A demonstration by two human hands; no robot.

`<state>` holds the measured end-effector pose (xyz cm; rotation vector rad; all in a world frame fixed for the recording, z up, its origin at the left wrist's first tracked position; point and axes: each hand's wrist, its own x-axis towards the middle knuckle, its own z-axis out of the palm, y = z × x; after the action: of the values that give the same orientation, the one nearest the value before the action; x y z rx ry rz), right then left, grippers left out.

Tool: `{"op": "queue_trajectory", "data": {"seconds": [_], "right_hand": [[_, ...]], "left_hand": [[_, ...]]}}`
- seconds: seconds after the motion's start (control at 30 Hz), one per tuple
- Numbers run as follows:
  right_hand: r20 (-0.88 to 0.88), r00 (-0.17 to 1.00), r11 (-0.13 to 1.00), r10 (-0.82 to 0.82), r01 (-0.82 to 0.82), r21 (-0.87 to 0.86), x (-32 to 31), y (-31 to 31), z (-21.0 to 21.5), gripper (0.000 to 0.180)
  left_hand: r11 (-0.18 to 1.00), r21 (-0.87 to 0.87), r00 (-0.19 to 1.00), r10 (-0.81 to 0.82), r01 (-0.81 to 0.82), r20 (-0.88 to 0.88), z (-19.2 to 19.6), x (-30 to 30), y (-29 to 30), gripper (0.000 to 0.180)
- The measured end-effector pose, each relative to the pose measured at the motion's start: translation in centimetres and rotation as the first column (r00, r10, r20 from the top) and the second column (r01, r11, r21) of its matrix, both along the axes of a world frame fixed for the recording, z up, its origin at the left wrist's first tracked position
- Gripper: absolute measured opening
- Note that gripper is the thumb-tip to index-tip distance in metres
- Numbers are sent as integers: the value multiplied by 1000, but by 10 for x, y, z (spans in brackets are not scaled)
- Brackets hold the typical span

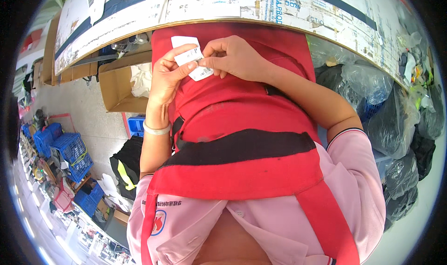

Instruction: Peeling small white adhesive labels from a backing sheet and applying them to a workbench or container.

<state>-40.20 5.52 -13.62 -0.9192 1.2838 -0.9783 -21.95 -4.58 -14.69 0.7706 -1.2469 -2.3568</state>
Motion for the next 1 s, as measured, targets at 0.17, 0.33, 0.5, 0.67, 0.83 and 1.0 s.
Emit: {"op": "queue_trajectory", "data": {"seconds": [0.17,0.33,0.5,0.67,0.83,1.0], "right_hand": [[-49,998,999,-39,39,-12,-1,-3,10,15],[-310,936,971,-170,105,-214,-4,-7,10,9],[-478,862,950,-171,15,-313,-6,-9,4,8],[-357,892,955,-275,210,-211,-22,-18,5,10],[-296,899,946,-324,305,-108,-70,-31,14,17],[-313,906,957,-286,287,-44,-81,-42,9,19]], "left_hand": [[977,-215,990,22,8,136,1,1,1,27],[939,-326,948,-2,112,319,4,-8,2,22],[942,-287,932,-65,176,357,-5,-11,-3,24],[974,-184,970,-87,130,227,-20,-9,-18,24],[978,-182,951,-43,103,305,-47,-2,-29,34],[973,-213,955,-23,90,297,-52,-7,-28,28]]}}
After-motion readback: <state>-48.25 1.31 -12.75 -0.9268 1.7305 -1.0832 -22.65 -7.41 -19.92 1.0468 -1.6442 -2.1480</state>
